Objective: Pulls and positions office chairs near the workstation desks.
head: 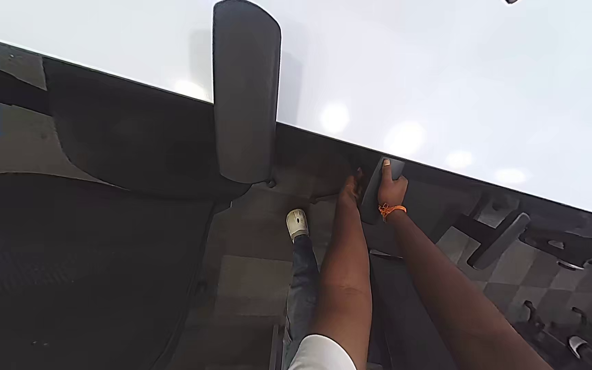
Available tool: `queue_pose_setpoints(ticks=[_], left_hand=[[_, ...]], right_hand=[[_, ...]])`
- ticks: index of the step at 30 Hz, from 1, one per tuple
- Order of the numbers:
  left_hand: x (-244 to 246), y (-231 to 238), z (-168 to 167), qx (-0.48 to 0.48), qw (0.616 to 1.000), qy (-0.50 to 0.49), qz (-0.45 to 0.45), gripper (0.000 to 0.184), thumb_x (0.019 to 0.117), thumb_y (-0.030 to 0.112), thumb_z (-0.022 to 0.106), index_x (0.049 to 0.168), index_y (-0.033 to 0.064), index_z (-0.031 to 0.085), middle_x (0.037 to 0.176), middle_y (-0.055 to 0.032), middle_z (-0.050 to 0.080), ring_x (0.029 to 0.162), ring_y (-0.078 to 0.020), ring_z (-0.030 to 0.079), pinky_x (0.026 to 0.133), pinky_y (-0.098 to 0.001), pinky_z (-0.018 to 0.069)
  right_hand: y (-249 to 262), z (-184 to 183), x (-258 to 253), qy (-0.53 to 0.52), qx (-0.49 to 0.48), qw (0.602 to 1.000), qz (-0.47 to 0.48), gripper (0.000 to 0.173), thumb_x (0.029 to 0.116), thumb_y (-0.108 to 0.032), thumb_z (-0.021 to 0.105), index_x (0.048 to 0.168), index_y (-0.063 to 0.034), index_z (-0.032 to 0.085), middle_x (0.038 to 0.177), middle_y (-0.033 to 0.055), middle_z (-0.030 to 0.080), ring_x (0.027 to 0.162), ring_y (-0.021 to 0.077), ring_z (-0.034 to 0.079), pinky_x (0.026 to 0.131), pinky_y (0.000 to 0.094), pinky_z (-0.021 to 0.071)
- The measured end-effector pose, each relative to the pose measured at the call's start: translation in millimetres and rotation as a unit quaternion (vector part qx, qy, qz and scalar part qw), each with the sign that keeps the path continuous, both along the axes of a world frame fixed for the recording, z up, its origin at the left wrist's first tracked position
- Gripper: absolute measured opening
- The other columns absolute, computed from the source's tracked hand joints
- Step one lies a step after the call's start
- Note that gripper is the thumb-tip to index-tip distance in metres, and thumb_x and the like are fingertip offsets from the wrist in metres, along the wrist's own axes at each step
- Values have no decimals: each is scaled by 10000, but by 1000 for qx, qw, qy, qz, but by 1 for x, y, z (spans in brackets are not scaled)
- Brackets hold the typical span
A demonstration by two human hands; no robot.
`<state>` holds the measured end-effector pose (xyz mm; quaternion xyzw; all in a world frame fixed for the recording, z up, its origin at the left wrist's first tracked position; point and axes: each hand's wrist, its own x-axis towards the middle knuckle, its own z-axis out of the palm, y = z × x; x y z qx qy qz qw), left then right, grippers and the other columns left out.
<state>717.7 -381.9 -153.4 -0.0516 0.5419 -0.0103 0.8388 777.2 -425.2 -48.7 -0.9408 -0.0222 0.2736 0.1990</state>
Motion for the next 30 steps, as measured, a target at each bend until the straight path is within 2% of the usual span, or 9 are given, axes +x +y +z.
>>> queue_pose_setpoints(ticks=[7, 9, 11, 14, 18, 22, 24, 27, 30], left_hand=[[-6, 5, 23, 14, 999, -34, 13, 453, 1063, 475, 435, 1199, 76, 600, 954, -96, 676, 806, -171, 664, 679, -372, 577], [-5, 23, 101, 43, 992, 78, -92, 405, 1110, 371, 329, 1258, 83, 572, 1066, -91, 643, 915, -162, 631, 787, -345, 547], [-11, 20, 136, 93, 969, 139, -182, 409, 1132, 298, 312, 1356, 51, 551, 1263, -130, 619, 1099, -205, 598, 944, -380, 498], [-44, -28, 70, 241, 932, 132, -236, 520, 1109, 392, 398, 1308, -40, 607, 1264, -261, 643, 1130, -347, 639, 951, -523, 533], [-85, -68, 65, 341, 887, 157, -268, 548, 1106, 434, 390, 1322, -17, 614, 1214, -237, 683, 1075, -326, 697, 947, -495, 573], [-141, -110, 82, 402, 857, 162, -279, 472, 1112, 333, 418, 1338, -48, 580, 1251, -221, 682, 1105, -312, 698, 956, -481, 565], [-167, -131, 100, 425, 836, 167, -305, 415, 1095, 276, 480, 1339, -45, 578, 1253, -214, 679, 1100, -293, 697, 962, -462, 568], [-198, -171, 159, 500, 793, 143, -318, 381, 1036, 125, 581, 1351, -88, 554, 1280, -247, 659, 1131, -292, 687, 992, -437, 562], [-214, -212, 248, 588, 770, 128, -212, 355, 1013, 60, 543, 1316, -122, 562, 1281, -237, 662, 1138, -223, 683, 1020, -359, 543]], right_hand=[[2, -14, 7, -58, 60, 996, 34, 656, 913, -704, 563, 1082, -82, 684, 895, 110, 692, 862, 252, 684, 783, 528, 542], [2, -15, 8, -56, 55, 996, 38, 697, 909, -714, 561, 1130, -63, 676, 956, 144, 702, 920, 287, 688, 818, 556, 539], [3, -11, 6, -41, 32, 998, 37, 767, 888, -762, 537, 1213, -78, 659, 1040, 159, 713, 997, 307, 692, 864, 570, 536], [7, 5, 7, 1, -19, 999, 41, 874, 853, -842, 472, 1322, -122, 629, 1143, 162, 719, 1081, 336, 689, 890, 609, 536], [-19, 41, 33, 96, -89, 966, 225, 976, 897, -860, 287, 1446, -83, 504, 1224, 211, 693, 1133, 396, 676, 912, 648, 528], [-101, 74, 84, 76, -75, 828, 550, 738, 976, -663, 503, 1454, -100, 516, 1408, 158, 590, 1292, 365, 571, 1026, 636, 454], [-164, 102, 123, 27, -70, 794, 604, 646, 960, -600, 589, 1420, -147, 559, 1412, 134, 582, 1318, 356, 539, 1044, 624, 437], [-290, 150, 186, 48, -89, 848, 520, 641, 986, -564, 560, 1442, -115, 544, 1455, 198, 547, 1358, 411, 506, 1070, 660, 409], [-429, 211, 227, 85, -62, 911, 398, 671, 996, -616, 482, 1405, -91, 569, 1381, 209, 593, 1282, 408, 570, 1050, 655, 440]])
